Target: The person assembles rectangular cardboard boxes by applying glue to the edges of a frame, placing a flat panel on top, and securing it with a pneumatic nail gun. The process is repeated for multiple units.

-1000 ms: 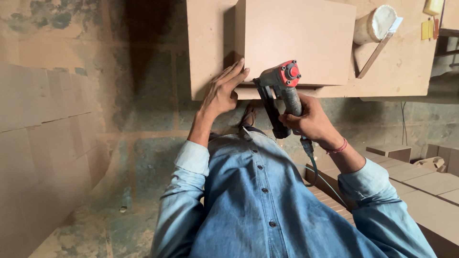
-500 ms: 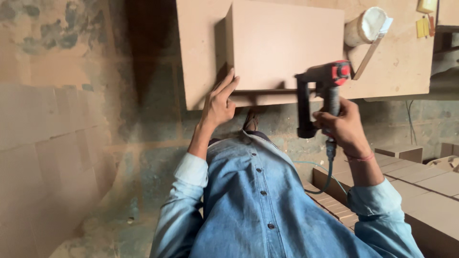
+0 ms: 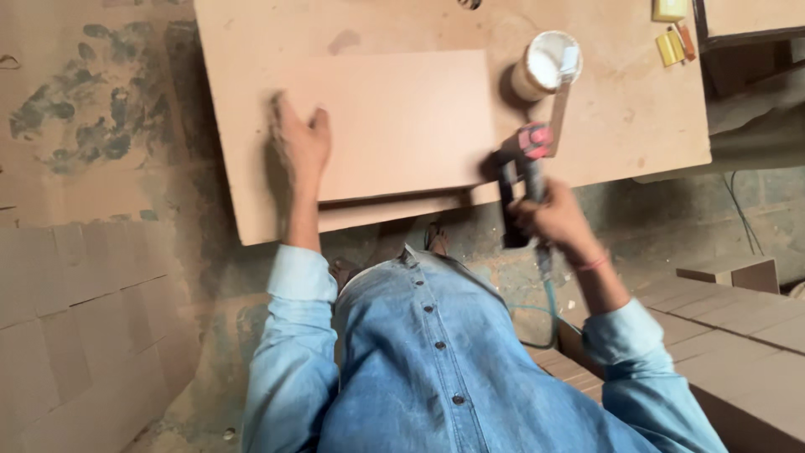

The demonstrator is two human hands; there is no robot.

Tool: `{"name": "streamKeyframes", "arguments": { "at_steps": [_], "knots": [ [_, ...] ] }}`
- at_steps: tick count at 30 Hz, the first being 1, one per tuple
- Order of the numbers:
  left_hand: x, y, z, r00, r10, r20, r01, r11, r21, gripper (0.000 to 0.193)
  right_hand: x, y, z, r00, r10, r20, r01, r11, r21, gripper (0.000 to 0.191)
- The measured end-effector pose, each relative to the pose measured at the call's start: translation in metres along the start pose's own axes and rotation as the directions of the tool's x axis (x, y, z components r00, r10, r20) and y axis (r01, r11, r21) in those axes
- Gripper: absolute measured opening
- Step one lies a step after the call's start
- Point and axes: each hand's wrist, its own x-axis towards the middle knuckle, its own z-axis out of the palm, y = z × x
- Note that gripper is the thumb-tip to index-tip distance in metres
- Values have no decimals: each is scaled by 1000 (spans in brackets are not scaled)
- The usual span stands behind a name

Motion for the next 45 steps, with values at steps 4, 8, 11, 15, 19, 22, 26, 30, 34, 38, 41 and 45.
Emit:
{"name": "streamKeyframes", "arguments": {
  "at_steps": [4,8,11,15,19,22,26,30,34,38,41,45],
  "knots": [
    [36,34,32,995,0,-96,27,959,281,77,11,22,-41,926,-105,362,112,994,3,27],
    [54,65,47,999,9,36,-22,921,389,71,32,26,-81,786,-347,511,400,917,8,58],
    [25,97,84,912,379,157,-402,750,525,79,54,26,-120,804,-290,519,375,925,-66,52],
    [-43,158,137,808,282,517,-491,808,326,95,94,19,-160,875,-205,439,300,941,-157,36],
    [-76,197,158,753,298,587,-547,779,307,100,117,1,-179,909,-243,338,304,942,-139,34],
    [-79,203,159,790,403,463,-552,796,248,89,126,-23,-188,919,-203,337,262,954,-142,29],
    [-78,195,163,780,423,461,-557,805,205,79,130,-58,-187,847,-223,482,320,939,-127,19],
    [-77,185,167,782,462,419,-569,803,178,78,133,-87,-168,841,-204,501,353,909,-221,18],
    [-75,180,168,793,450,411,-548,821,161,71,136,-107,-150,810,-218,545,405,880,-249,24],
    [-77,176,166,802,469,369,-547,825,140,71,138,-117,-140,814,-187,550,442,815,-376,18],
    [-78,174,162,808,461,366,-533,838,120,71,137,-120,-133,806,-188,561,468,782,-411,17],
    [-78,173,157,803,471,364,-541,833,114,74,134,-124,-126,813,-181,554,474,757,-449,18]
  ]
}}
